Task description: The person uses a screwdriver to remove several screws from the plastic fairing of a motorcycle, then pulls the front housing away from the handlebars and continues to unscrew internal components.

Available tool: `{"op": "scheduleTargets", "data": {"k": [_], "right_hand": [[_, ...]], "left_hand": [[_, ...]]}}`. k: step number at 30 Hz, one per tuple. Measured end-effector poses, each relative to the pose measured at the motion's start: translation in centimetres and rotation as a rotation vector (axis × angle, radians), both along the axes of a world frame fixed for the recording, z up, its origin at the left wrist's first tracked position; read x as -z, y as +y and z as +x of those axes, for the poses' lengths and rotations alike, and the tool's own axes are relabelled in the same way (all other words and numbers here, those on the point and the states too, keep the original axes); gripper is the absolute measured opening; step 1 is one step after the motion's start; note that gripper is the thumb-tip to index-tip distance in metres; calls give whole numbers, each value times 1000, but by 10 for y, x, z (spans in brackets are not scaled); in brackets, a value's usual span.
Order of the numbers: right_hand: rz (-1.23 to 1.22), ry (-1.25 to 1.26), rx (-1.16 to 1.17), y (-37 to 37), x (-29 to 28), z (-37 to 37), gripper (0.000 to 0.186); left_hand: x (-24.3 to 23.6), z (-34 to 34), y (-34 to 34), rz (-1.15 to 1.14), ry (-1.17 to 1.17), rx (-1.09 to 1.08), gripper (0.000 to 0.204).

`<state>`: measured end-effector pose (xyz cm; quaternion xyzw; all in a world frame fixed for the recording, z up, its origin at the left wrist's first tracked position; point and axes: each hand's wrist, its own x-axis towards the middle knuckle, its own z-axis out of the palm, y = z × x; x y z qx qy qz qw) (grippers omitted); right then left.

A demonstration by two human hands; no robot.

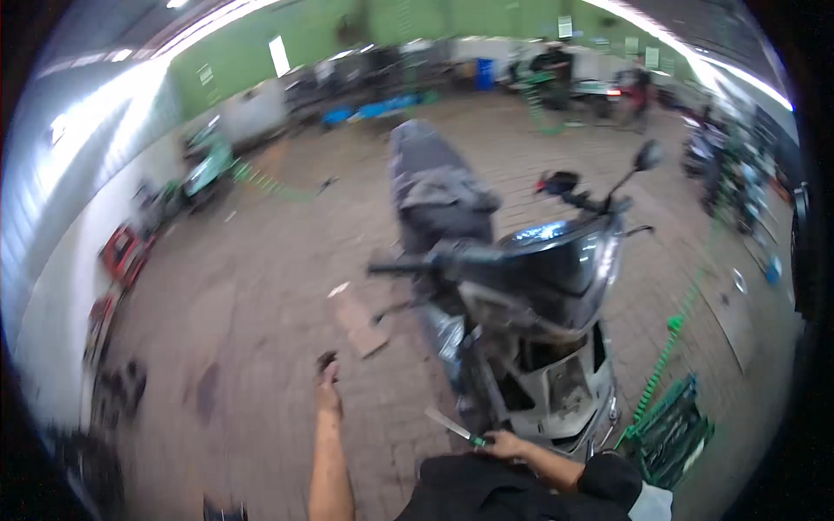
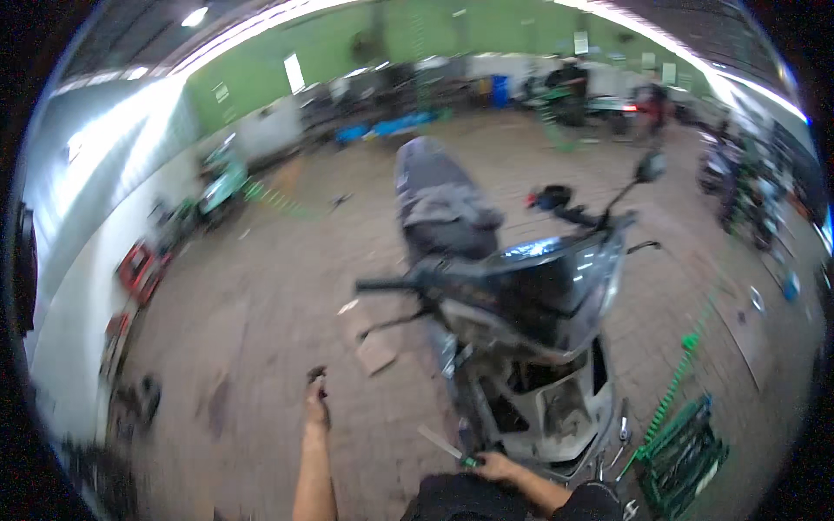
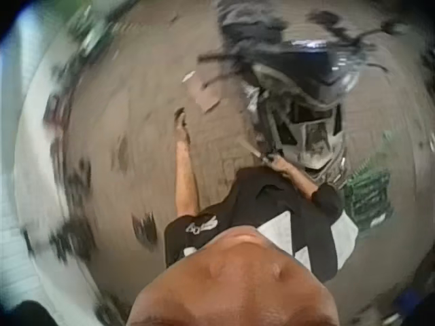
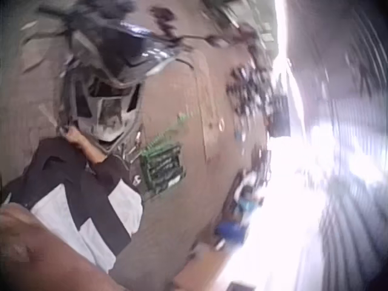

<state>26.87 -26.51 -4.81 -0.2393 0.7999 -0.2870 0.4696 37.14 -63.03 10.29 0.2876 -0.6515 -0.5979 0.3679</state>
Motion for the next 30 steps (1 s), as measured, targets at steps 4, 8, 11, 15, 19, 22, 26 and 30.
{"op": "scheduleTargets", "data": {"k": [4,8,11,15,19,22,26,30], "right_hand": [[15,157,122,-23,-34,4,75],[82,110,428,-37,-51,23,74],[133,150,608,-58,-64,31,70],[224,345,958,-92,-40,54,59],[31,329,1302,-147,-42,57,56],[-24,463,1506,-186,-27,81,48],[-186,662,1709,-251,-66,85,42],[-179,1193,1600,-254,-42,90,57]], "left_hand": [[-41,-117,-78,134,274,311,41],[-69,-235,-102,178,271,696,47],[-70,-312,-109,167,274,966,49],[-87,-371,-61,131,292,1349,45],[-124,-358,-22,-126,585,1601,51],[-134,-333,-5,-328,759,1867,43],[-144,-326,-5,-625,1134,1830,40],[-115,-338,4,-136,1180,2020,41]]}}
